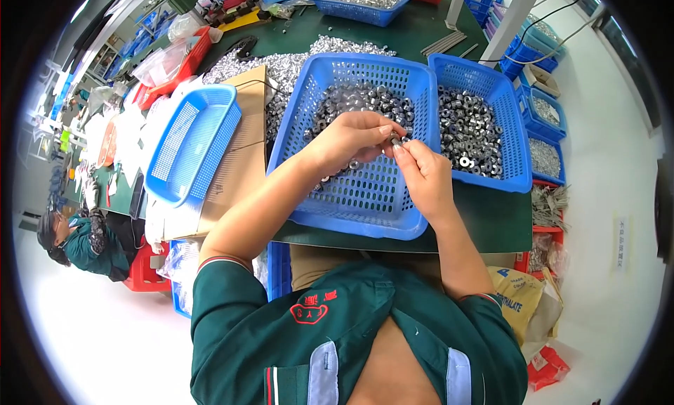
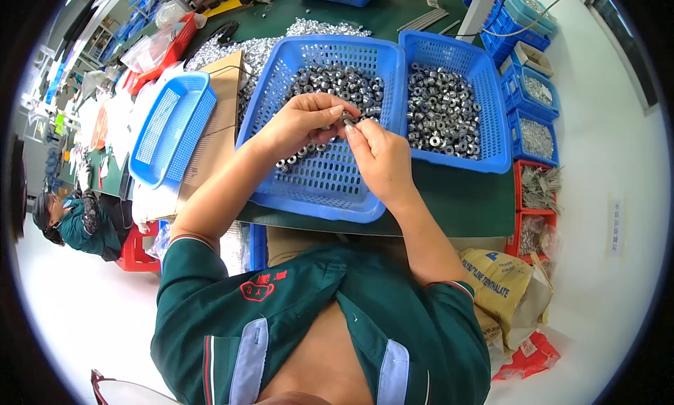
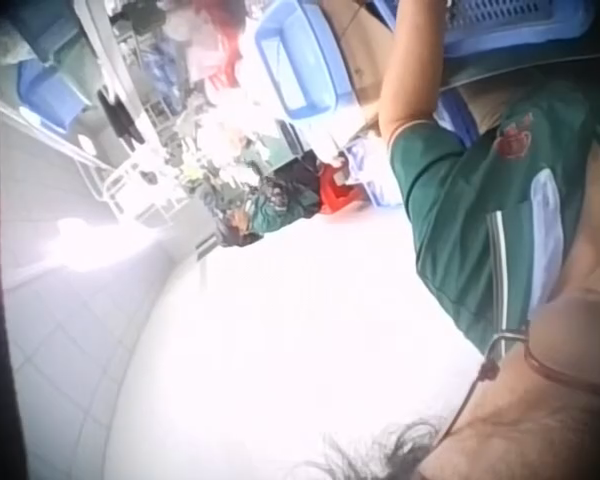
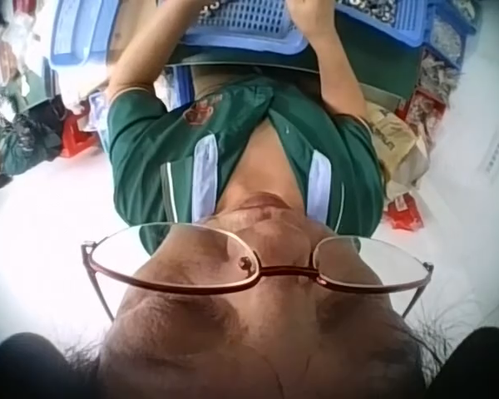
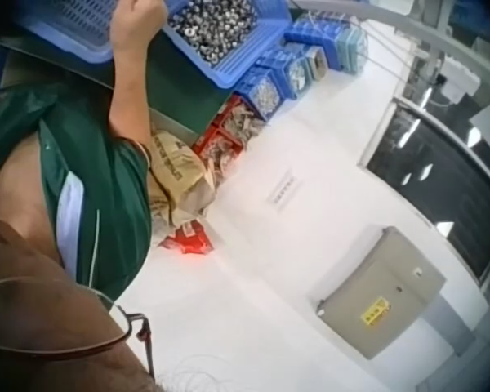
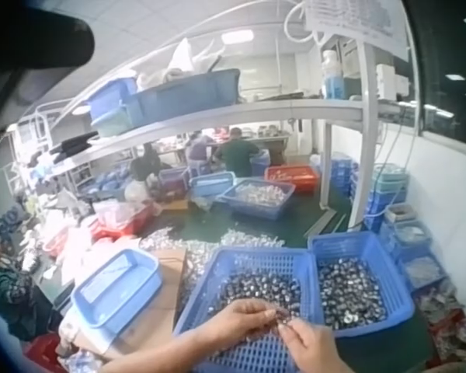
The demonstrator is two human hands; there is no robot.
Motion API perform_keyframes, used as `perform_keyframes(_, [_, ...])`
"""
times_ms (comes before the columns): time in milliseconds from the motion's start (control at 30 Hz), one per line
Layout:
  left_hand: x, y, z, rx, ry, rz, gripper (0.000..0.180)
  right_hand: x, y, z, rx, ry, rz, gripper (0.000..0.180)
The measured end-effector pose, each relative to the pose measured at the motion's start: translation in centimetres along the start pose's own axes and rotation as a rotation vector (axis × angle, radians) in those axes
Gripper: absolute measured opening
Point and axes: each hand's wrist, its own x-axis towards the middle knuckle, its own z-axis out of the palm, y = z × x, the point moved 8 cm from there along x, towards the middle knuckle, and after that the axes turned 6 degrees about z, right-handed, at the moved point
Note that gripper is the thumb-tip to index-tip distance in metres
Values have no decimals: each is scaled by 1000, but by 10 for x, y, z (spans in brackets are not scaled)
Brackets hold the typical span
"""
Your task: Sorting and inspecting small metal washers and rings from one blue basket to another.
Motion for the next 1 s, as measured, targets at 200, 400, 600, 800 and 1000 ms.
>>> perform_keyframes(200, [-2,3,0,112,70,37,22,-1,-1,0,-84,11,-52,19])
perform_keyframes(400, [1,-10,-11,250,83,-53,23,-8,-23,7,-411,87,-326,19])
perform_keyframes(600, [3,-6,-11,300,111,-72,24,-2,-10,7,-380,40,-182,21])
perform_keyframes(800, [5,8,-3,276,-24,145,19,5,6,3,-61,-87,32,25])
perform_keyframes(1000, [5,-17,-26,-6,38,-200,7,1,7,2,-62,-2,-20,23])
